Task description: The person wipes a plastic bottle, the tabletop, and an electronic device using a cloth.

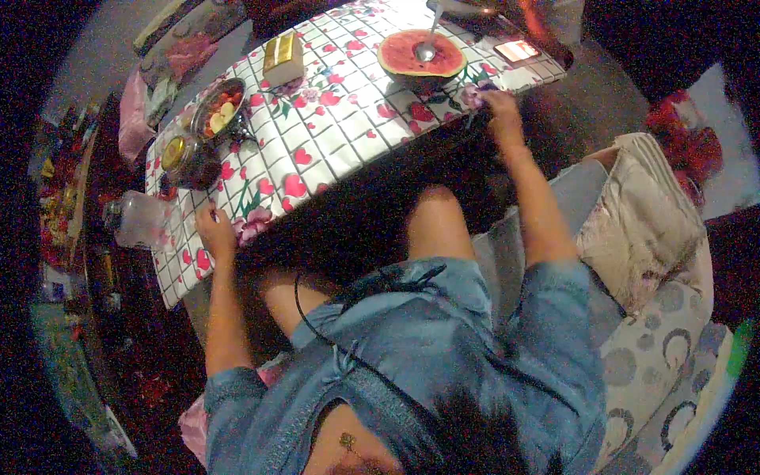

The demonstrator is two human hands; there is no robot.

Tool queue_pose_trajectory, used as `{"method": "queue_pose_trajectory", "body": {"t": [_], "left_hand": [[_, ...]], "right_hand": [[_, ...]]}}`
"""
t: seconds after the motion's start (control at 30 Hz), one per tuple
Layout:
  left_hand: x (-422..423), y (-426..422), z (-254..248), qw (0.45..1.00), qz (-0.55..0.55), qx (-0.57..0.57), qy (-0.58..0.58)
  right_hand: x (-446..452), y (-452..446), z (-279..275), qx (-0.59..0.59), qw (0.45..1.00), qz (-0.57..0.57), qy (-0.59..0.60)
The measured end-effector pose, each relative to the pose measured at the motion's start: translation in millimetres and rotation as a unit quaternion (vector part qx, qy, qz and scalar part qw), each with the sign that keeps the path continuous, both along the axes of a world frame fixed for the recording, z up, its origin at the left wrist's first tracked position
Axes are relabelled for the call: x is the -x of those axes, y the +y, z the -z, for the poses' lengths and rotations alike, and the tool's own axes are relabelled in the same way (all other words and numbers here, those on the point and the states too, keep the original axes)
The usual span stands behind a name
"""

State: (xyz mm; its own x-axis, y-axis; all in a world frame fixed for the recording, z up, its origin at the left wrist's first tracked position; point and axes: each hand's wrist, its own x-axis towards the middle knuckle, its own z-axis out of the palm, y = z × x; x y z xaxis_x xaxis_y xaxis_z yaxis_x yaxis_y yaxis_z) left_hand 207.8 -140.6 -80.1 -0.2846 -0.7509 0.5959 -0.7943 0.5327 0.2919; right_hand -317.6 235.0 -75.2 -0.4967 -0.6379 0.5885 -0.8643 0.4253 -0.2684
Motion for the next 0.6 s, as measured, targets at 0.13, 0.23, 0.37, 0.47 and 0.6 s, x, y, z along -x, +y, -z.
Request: {"method": "queue_pose_trajectory", "body": {"t": [0.13, 0.23, 0.37, 0.47, 0.6], "left_hand": [[0, 1, -2, 1.000, -0.014, 0.001, -0.012], [2, 3, -4, 1.000, -0.016, 0.002, -0.021], [0, -3, -2, 1.000, 0.021, -0.017, 0.012], [-2, -9, 6, 0.999, 0.038, 0.015, 0.029], [26, 36, -23, 0.981, 0.131, 0.069, 0.121]], "right_hand": [[70, 16, 19, -0.010, 0.992, 0.113, 0.053], [24, 1, -9, -0.032, 0.998, 0.048, -0.031], [-45, -31, 3, 0.019, 0.996, -0.048, 0.070], [-132, -73, -43, -0.054, 0.950, -0.146, -0.272], [-211, -132, -89, 0.115, 0.793, -0.308, -0.513]]}}
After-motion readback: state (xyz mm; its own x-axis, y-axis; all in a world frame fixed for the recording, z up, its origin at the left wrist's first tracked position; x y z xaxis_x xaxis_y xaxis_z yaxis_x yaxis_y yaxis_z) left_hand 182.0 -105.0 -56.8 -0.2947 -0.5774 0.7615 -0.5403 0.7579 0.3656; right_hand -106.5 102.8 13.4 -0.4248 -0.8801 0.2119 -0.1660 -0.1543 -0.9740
